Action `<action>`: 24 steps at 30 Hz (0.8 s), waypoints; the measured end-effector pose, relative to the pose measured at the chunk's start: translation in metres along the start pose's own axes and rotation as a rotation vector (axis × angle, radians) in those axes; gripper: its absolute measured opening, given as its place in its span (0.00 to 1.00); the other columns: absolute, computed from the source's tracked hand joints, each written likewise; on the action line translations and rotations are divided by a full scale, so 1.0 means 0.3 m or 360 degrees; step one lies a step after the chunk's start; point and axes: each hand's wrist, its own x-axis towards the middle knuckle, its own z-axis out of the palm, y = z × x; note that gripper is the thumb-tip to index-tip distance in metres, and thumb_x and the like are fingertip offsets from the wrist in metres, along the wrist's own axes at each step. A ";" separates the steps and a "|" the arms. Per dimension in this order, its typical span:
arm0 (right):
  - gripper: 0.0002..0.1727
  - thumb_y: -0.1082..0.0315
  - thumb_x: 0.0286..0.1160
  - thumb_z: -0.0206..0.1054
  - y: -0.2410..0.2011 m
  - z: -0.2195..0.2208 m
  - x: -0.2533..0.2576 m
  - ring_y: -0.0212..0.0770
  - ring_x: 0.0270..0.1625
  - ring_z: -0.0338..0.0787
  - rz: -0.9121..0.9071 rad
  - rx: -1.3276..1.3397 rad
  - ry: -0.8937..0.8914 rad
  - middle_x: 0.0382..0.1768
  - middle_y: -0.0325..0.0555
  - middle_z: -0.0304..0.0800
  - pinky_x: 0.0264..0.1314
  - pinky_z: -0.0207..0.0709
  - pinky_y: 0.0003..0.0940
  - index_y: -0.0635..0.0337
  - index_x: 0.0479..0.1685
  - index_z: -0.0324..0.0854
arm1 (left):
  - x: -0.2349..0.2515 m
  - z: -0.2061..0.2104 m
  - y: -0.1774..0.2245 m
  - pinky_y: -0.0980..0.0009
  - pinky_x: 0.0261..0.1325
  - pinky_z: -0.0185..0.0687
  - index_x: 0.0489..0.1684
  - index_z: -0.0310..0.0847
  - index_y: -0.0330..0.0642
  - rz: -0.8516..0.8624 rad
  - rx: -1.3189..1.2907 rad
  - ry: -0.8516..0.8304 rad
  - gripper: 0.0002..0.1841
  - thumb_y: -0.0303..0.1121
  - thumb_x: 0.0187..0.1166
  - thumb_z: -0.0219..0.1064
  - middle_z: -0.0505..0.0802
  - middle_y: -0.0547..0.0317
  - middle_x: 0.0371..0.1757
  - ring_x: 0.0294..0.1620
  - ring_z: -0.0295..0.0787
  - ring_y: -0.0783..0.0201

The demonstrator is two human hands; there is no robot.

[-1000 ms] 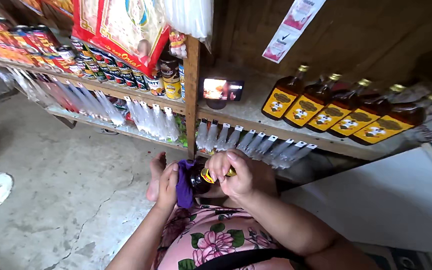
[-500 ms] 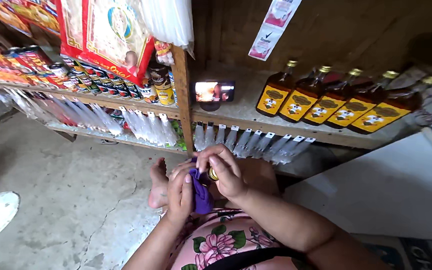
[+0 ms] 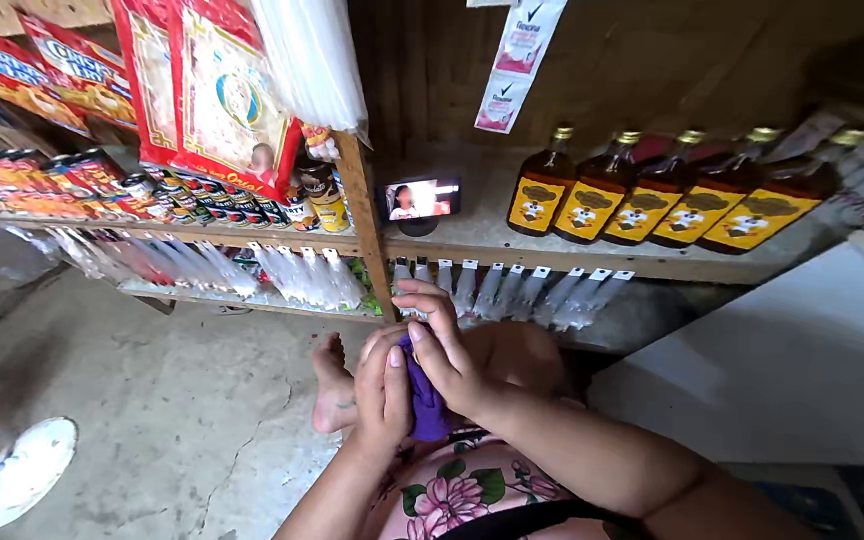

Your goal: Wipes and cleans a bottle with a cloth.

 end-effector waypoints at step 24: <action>0.21 0.64 0.89 0.44 0.001 -0.018 0.002 0.42 0.80 0.74 0.0064 0.0027 -0.0047 0.72 0.49 0.80 0.82 0.67 0.45 0.60 0.60 0.84 | -0.096 -0.047 -0.098 0.63 0.80 0.68 0.54 0.83 0.38 0.0132 0.0667 -0.0127 0.32 0.50 0.95 0.33 0.94 0.50 0.53 0.62 0.88 0.65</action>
